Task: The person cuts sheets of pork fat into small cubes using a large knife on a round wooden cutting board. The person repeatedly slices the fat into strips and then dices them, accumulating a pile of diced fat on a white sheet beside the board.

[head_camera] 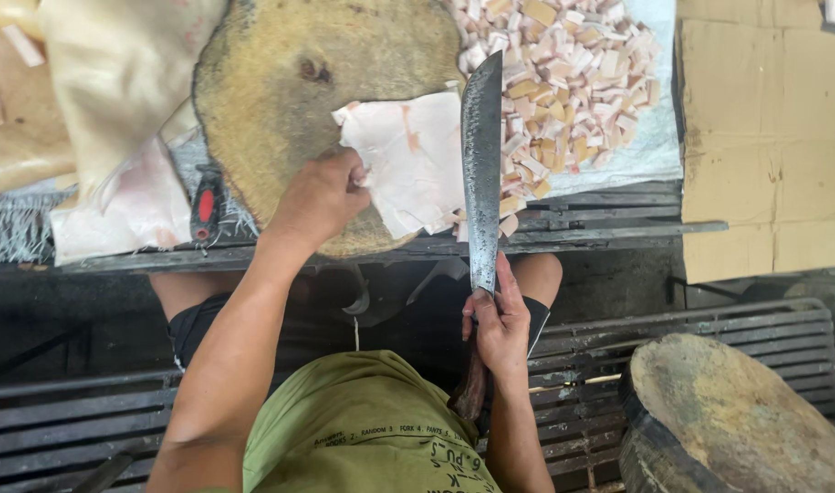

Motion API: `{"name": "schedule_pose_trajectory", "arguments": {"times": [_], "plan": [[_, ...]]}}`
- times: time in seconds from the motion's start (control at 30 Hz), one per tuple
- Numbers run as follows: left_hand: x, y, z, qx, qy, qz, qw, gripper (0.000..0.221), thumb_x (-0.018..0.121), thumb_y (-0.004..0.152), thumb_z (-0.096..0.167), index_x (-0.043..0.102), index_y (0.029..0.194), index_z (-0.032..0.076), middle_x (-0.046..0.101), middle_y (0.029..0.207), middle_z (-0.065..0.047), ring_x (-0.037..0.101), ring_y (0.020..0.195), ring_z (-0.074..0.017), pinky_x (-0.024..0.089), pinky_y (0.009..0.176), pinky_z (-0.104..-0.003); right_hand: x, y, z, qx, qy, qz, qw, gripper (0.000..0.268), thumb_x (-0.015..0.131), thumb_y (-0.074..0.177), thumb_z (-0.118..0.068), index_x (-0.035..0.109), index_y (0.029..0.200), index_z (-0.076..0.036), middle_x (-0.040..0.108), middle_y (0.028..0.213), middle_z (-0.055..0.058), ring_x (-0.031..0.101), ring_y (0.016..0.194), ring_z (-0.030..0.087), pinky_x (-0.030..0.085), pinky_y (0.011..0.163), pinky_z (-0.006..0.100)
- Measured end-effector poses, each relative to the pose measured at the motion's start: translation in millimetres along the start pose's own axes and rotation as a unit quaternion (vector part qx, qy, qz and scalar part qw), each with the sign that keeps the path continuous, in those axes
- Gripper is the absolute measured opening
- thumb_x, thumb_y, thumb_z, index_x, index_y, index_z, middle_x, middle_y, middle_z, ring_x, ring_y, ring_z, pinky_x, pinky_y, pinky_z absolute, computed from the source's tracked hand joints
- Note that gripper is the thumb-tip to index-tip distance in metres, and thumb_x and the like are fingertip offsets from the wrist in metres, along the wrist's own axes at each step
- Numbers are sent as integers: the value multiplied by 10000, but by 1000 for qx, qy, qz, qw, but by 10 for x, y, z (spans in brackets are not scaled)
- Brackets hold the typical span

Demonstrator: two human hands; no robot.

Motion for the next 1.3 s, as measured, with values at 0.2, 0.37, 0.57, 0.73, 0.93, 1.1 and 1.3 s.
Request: {"name": "schedule_pose_trajectory", "arguments": {"times": [0.2,0.37,0.57,0.73,0.93,1.1,1.3], "plan": [[789,807,722,130,-280,-14,951,443,749,856,122,586,1257,31,691,1239,-162,696,1117,-259,583,948,-366,-221,69,-83,-57,34,64,996,637,468,1020,59,313,1625,-72,620,804,70,562,589,102,492,460,250],[672,1261,710,56,94,-31,993,983,877,739,355,418,1501,-64,385,1517,-319,385,1408,-467,315,1153,-603,-416,12,-99,-102,42,117,987,638,464,1038,49,305,1641,-85,596,854,70,555,632,103,511,471,260],[493,1213,399,-108,279,-201,933,859,880,776,431,534,1414,-27,534,1415,-223,526,1308,-395,444,1084,-521,-466,105,162,-28,48,104,993,660,483,1027,18,279,1642,-106,611,747,77,555,524,109,473,444,242],[531,1361,369,-114,236,-261,929,349,588,1022,209,742,1262,8,743,1203,-179,739,1103,-288,558,1062,-444,-410,117,289,-19,42,85,995,664,476,1030,5,247,1643,-111,617,752,69,553,518,105,475,437,246],[-409,1086,454,-26,66,-110,991,457,609,1026,404,595,1335,67,656,1252,-190,659,1122,-313,477,1032,-492,-299,-69,133,17,-59,40,997,639,493,1012,2,321,1618,-105,620,708,42,549,513,90,475,449,234],[-1426,747,688,33,77,26,996,465,660,1057,325,572,1460,111,649,1311,-210,623,1156,-351,492,983,-505,-144,-270,-54,19,-224,-83,971,626,575,968,-4,418,1565,-110,696,716,81,606,539,106,523,502,259],[-1606,558,718,-157,-129,43,978,330,659,963,322,693,1279,231,776,1077,7,761,912,-120,583,897,-336,5,-9,-95,-86,-308,-116,941,633,612,932,-22,444,1535,-114,691,620,165,690,496,275,554,526,359]]}}
Point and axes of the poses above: each hand's wrist, its own y-axis towards the middle knuckle, its own x-axis out of the palm, z = x × y, the point moved 4 cm from there along y, towards the middle knuckle
